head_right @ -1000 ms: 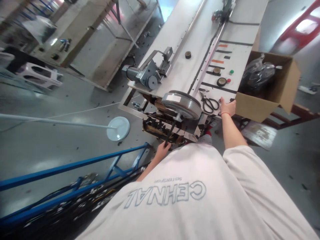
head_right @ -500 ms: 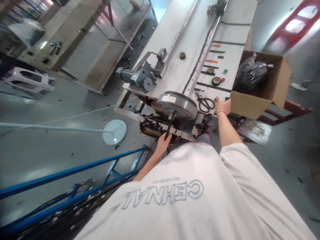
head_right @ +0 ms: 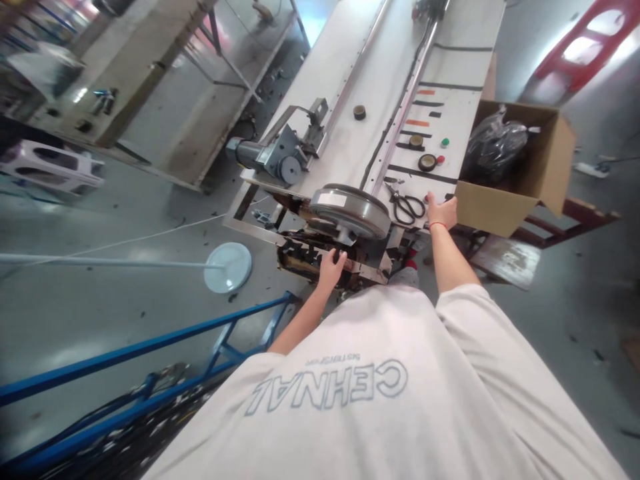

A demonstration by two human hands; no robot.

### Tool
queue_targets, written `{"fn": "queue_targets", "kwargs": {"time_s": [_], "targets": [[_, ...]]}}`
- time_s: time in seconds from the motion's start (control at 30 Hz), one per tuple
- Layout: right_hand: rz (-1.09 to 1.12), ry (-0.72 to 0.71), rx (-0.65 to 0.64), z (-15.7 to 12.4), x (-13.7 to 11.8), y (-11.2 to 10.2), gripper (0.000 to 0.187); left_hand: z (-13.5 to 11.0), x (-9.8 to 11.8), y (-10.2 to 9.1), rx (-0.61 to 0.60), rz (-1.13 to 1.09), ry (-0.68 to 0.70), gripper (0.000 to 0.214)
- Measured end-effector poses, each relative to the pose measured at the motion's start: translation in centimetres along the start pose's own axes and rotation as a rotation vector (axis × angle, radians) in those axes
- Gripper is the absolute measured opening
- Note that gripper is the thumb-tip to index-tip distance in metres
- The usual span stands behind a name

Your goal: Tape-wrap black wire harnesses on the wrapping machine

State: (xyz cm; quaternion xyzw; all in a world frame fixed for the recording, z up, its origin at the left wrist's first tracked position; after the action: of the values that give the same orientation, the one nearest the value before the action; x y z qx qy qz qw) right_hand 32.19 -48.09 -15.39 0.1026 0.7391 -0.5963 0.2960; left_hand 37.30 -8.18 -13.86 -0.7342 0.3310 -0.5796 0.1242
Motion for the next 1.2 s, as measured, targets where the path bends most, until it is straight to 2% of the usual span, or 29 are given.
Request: {"fn": "queue_targets", "kwargs": {"time_s": [0.07,0.2,0.3,0.4,0.53,0.67,0.8,0.97,1.2], "targets": [[0.002,0.001,0.006,0.1,0.0,0.1,0.075,-0.1,-0.6,0.2,0.002,-0.013,-0.024,0.019],[0.015,0.005,0.013,0.2,0.0,0.1,0.073,-1.1,-1.9,1.1,-0.088,-0.040,-0.013,0.022],[0.013,-0.001,0.004,0.2,-0.1,-0.2,0.072,-2.3,-3.4,1.0,-0.075,0.007,0.001,0.020],[0.013,-0.006,-0.013,0.1,-0.2,-0.4,0.072,-3.2,-6.2,1.1,-0.079,0.075,-0.038,0.020],[0.014,-0.004,-0.011,0.0,-0.2,-0.7,0.074,-3.9,-11.0,1.3,-0.134,0.151,-0.160,0.016],[0.028,-0.003,-0.005,-0.1,-0.3,-0.8,0.073,-4.5,-13.3,0.7,-0.133,0.143,-0.177,0.024],[0.034,0.000,-0.008,-0.2,-0.4,-0.8,0.072,-5.8,-13.3,0.1,-0.121,0.077,-0.141,0.031],[0.057,-0.005,-0.017,-0.1,-0.5,-0.7,0.071,-6.8,-12.2,-0.3,-0.120,-0.013,-0.121,0.038],[0.082,-0.009,-0.008,0.0,-0.4,-0.7,0.071,-5.1,-7.5,-1.5,-0.069,-0.083,-0.026,0.043]]}}
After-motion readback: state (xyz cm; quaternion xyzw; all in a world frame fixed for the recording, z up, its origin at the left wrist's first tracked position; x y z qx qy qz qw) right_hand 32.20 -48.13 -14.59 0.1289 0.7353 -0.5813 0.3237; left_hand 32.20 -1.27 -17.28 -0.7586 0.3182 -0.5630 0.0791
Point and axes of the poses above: each hand's wrist, its own z-axis towards the middle knuckle, its own y-axis out of the palm, x = y × z, the point moved 7 cm from there along z, towards the middle knuckle, and after that the axes turned 5 degrees about -y, right-handed, at the moved point
